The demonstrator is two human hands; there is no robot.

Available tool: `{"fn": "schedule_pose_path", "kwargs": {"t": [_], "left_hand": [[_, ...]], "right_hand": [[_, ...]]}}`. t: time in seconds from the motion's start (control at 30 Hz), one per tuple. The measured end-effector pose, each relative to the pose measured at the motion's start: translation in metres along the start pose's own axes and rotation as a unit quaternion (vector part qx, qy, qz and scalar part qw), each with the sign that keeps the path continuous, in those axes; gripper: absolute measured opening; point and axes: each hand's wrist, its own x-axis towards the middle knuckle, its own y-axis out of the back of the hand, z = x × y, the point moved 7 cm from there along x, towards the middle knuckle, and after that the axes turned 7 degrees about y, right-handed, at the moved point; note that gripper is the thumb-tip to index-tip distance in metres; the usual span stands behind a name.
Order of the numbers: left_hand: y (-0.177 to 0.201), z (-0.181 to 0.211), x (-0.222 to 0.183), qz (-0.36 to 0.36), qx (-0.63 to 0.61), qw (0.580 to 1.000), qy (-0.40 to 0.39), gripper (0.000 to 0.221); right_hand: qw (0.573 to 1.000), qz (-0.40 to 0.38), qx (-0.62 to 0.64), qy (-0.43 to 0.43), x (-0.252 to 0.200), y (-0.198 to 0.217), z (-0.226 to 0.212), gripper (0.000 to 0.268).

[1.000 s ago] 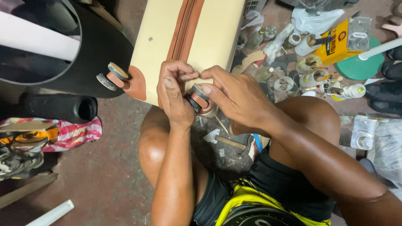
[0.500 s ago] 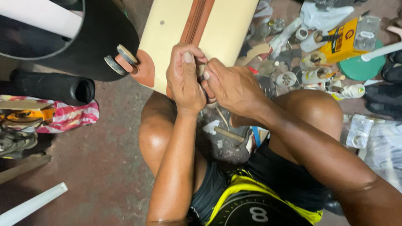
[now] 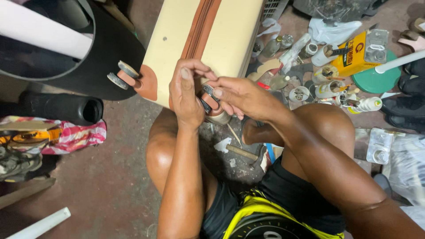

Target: The person saws through the axle of a suitcase wheel using a hacksaw and then uses a screwdriver and their hands to remove the damaged wheel and axle components from the suitcase housing.

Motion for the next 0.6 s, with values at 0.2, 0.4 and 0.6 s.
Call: {"fn": "schedule_pose_path", "kwargs": {"t": [0.2,0.4,0.6], "left_hand": [[0.002,-0.009,-0.002,0.028,-0.017,0.998,0.052,0.052],[0.007,-0.008,0.002,0.066,-0.005,0.998,0.023,0.058],[0.002,-0.006,0.003,0.04,-0.003,0.999,0.022,0.058]], "right_hand": [[0.992,0.017,0.122,0.003,0.0,-0.006,0.004,0.03],[0.994,0.04,0.069,0.073,0.005,-0.009,-0.009,0.035],[0.909,0.147,-0.372,0.116,-0.002,-0.003,-0.039,0.033]]}}
